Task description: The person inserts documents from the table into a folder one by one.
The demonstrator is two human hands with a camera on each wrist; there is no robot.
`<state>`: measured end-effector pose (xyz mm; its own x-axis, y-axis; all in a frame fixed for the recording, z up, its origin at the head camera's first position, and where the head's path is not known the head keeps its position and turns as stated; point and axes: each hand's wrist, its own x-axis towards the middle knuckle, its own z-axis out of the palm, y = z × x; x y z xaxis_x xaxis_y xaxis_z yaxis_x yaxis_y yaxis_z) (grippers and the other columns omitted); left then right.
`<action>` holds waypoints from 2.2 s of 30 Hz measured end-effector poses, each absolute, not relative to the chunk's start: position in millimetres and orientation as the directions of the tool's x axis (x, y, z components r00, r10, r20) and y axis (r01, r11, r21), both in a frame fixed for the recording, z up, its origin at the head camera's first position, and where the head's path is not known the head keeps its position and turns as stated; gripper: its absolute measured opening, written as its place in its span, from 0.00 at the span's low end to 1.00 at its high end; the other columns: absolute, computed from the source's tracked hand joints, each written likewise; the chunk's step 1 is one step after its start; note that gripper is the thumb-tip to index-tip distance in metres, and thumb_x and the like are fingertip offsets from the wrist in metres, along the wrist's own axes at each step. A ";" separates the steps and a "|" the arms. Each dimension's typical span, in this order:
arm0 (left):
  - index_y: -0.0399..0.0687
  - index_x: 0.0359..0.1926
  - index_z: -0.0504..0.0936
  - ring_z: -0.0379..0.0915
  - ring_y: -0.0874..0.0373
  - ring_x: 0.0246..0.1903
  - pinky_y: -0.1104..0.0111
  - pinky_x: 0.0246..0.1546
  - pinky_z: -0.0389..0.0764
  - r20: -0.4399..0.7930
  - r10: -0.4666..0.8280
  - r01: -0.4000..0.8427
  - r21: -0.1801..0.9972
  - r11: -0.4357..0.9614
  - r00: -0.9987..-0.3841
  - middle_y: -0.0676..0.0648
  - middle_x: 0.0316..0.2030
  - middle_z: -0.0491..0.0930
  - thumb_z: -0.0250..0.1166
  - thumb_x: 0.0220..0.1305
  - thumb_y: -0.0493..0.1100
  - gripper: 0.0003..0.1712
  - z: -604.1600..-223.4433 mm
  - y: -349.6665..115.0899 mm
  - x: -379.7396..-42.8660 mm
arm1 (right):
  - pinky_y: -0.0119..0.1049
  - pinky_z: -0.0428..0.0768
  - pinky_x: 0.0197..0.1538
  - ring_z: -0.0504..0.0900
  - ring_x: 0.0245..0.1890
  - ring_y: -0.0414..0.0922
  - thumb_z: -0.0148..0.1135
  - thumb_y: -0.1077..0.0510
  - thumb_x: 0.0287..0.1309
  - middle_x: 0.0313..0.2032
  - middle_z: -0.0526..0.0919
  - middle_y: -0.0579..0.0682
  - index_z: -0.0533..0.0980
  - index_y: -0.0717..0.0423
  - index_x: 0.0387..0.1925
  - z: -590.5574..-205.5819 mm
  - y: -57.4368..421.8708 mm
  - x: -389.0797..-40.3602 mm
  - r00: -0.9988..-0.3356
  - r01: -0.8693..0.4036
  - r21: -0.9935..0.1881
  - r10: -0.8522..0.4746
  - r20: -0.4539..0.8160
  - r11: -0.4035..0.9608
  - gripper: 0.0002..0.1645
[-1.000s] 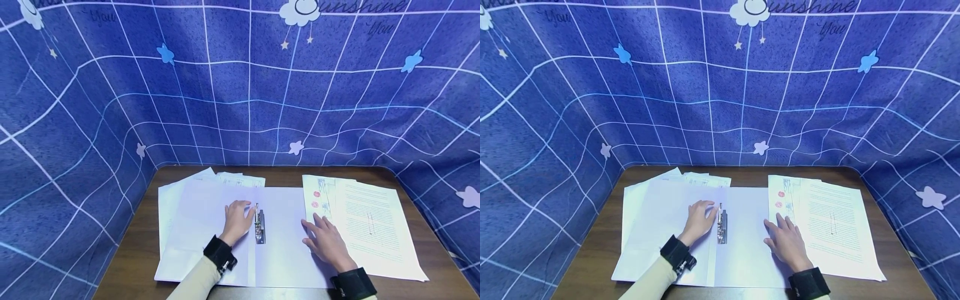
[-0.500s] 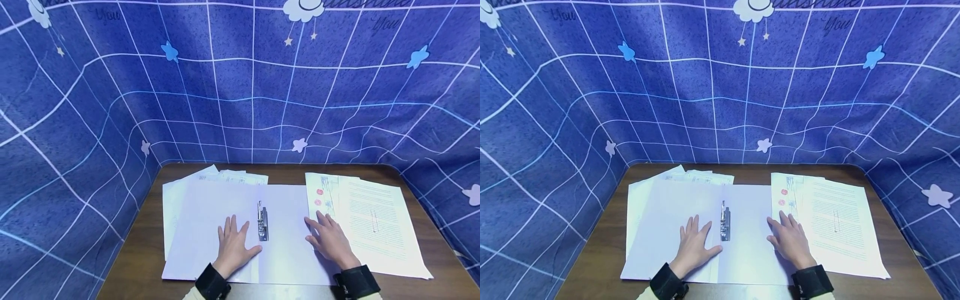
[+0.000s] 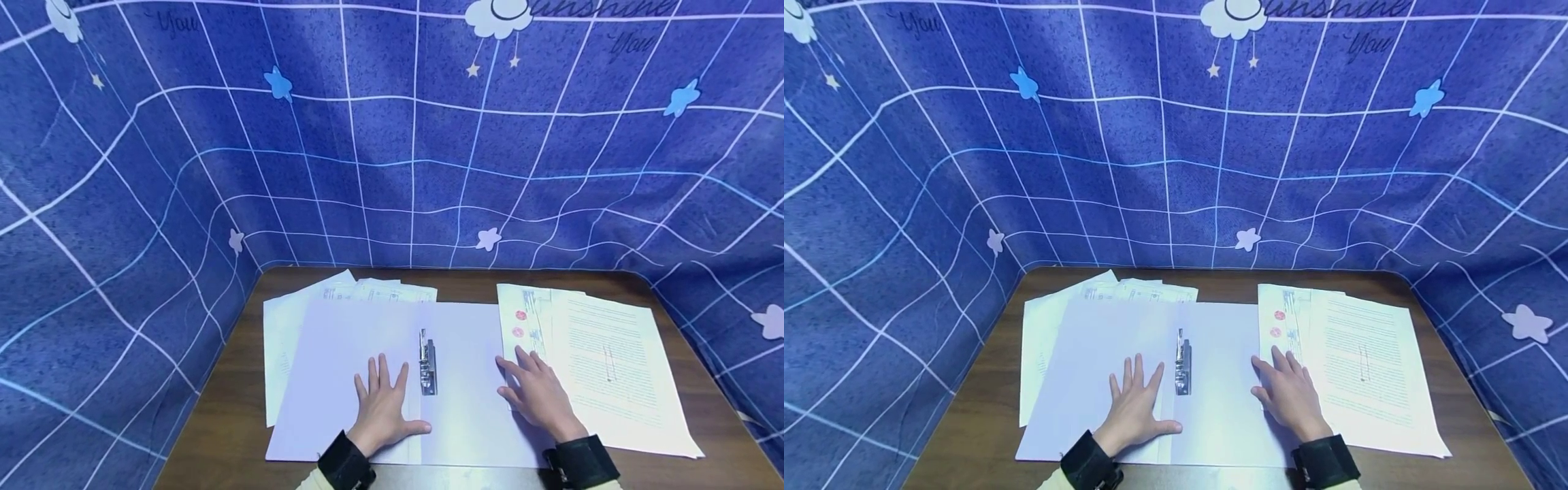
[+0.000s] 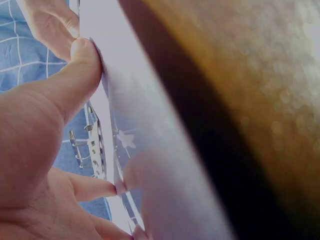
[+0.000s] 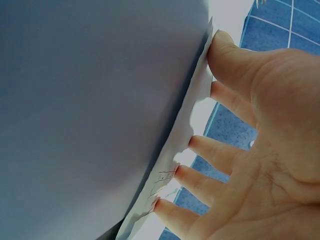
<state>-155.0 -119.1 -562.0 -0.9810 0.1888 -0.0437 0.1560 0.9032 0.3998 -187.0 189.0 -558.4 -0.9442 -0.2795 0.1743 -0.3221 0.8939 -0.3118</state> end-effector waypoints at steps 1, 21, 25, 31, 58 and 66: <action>0.44 0.77 0.64 0.33 0.22 0.75 0.24 0.66 0.37 -0.052 0.191 0.156 0.394 0.906 -0.980 0.20 0.76 0.44 0.77 0.41 0.75 0.69 -561.7 -119.2 -154.6 | 0.75 0.66 0.61 0.66 0.66 0.78 0.77 0.51 0.56 0.67 0.71 0.72 0.81 0.55 0.62 -558.5 188.9 -187.0 -0.945 -0.321 -0.314 -0.279 0.173 0.894 0.32; 0.43 0.77 0.64 0.33 0.21 0.75 0.22 0.64 0.38 -0.049 0.211 0.177 0.380 0.908 -0.976 0.20 0.75 0.44 0.76 0.43 0.75 0.68 -561.9 -118.7 -153.4 | 0.77 0.64 0.61 0.65 0.67 0.77 0.76 0.50 0.57 0.68 0.70 0.72 0.80 0.55 0.63 -558.9 189.7 -187.8 -0.953 -0.299 -0.330 -0.264 0.148 0.895 0.33; 0.43 0.77 0.64 0.33 0.21 0.75 0.23 0.65 0.38 -0.055 0.207 0.172 0.381 0.909 -0.977 0.20 0.75 0.44 0.76 0.42 0.76 0.68 -562.6 -118.9 -153.6 | 0.77 0.64 0.61 0.65 0.67 0.77 0.76 0.50 0.57 0.68 0.70 0.72 0.80 0.55 0.63 -559.8 190.1 -188.2 -0.953 -0.299 -0.330 -0.264 0.147 0.895 0.33; 0.43 0.77 0.64 0.33 0.21 0.75 0.23 0.65 0.38 -0.058 0.211 0.174 0.382 0.908 -0.976 0.20 0.76 0.43 0.75 0.43 0.76 0.68 -561.4 -119.5 -154.4 | 0.76 0.64 0.62 0.64 0.68 0.77 0.76 0.50 0.57 0.68 0.70 0.72 0.80 0.55 0.63 -559.4 190.0 -188.4 -0.952 -0.302 -0.330 -0.265 0.152 0.894 0.33; 0.42 0.77 0.64 0.34 0.19 0.74 0.20 0.62 0.36 -0.094 0.199 0.149 0.386 0.911 -0.976 0.18 0.74 0.44 0.72 0.44 0.79 0.68 -560.8 -119.3 -145.0 | 0.69 0.69 0.62 0.72 0.64 0.72 0.78 0.50 0.54 0.64 0.75 0.70 0.81 0.54 0.61 -549.5 189.7 -183.9 -0.953 -0.303 -0.344 -0.274 0.131 0.889 0.33; 0.42 0.76 0.64 0.32 0.19 0.74 0.20 0.61 0.34 -0.095 0.194 0.140 0.408 0.902 -0.976 0.18 0.74 0.44 0.72 0.44 0.79 0.68 -558.0 -118.3 -150.2 | 0.68 0.70 0.62 0.74 0.63 0.71 0.78 0.50 0.55 0.62 0.77 0.69 0.82 0.53 0.59 -537.8 191.3 -183.0 -0.947 -0.313 -0.340 -0.265 0.181 0.887 0.30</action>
<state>-150.2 -118.3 -558.0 -0.9763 0.1944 -0.0953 0.1399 0.9022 0.4081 -183.0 191.3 -537.8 -0.9473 -0.2646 0.1805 -0.3125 0.8869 -0.3402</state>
